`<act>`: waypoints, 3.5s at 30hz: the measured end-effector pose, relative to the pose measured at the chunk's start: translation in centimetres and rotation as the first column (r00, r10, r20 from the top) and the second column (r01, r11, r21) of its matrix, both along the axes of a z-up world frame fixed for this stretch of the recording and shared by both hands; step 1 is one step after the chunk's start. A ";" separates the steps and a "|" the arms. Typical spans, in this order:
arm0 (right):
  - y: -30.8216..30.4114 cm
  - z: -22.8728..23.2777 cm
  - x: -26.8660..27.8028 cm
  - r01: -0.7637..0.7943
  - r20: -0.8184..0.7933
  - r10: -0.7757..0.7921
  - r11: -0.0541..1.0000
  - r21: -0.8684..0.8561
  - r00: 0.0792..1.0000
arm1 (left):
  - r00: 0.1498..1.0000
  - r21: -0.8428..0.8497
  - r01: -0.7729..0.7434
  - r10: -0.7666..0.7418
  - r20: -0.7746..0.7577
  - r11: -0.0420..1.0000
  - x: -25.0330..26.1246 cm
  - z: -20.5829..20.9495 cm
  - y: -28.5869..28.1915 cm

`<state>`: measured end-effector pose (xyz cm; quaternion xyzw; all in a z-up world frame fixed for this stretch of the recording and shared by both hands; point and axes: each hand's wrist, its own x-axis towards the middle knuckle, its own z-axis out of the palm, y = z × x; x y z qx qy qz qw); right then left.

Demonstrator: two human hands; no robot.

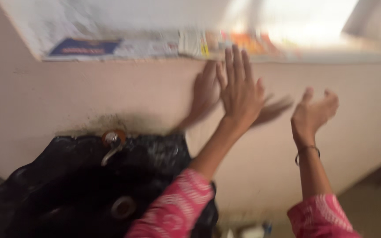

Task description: The person organizes various bathroom items on the floor, including toothbrushes, toothpaste, and cleaning supplies. They place a newspaper on a wall ledge and arrange a basket of toiletries and other items on top of it.

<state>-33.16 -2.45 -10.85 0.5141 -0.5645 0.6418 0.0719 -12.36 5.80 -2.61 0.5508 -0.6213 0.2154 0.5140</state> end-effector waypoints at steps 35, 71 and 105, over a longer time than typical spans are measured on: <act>39.5 -27.6 -15.1 0.395 -0.104 -0.433 0.665 0.633 0.895 | 0.788 0.586 0.577 -0.576 -0.216 0.569 -28.1 -32.5 23.6; 34.9 -92.1 -23.4 -0.245 0.270 0.021 0.488 0.838 0.963 | 0.679 0.903 0.163 -0.709 0.189 0.397 -21.6 -87.1 18.3; 29.9 -89.3 -22.6 -0.260 0.305 0.051 0.669 0.697 0.951 | 0.682 0.738 0.670 -0.460 -0.568 0.081 -18.4 -96.0 12.4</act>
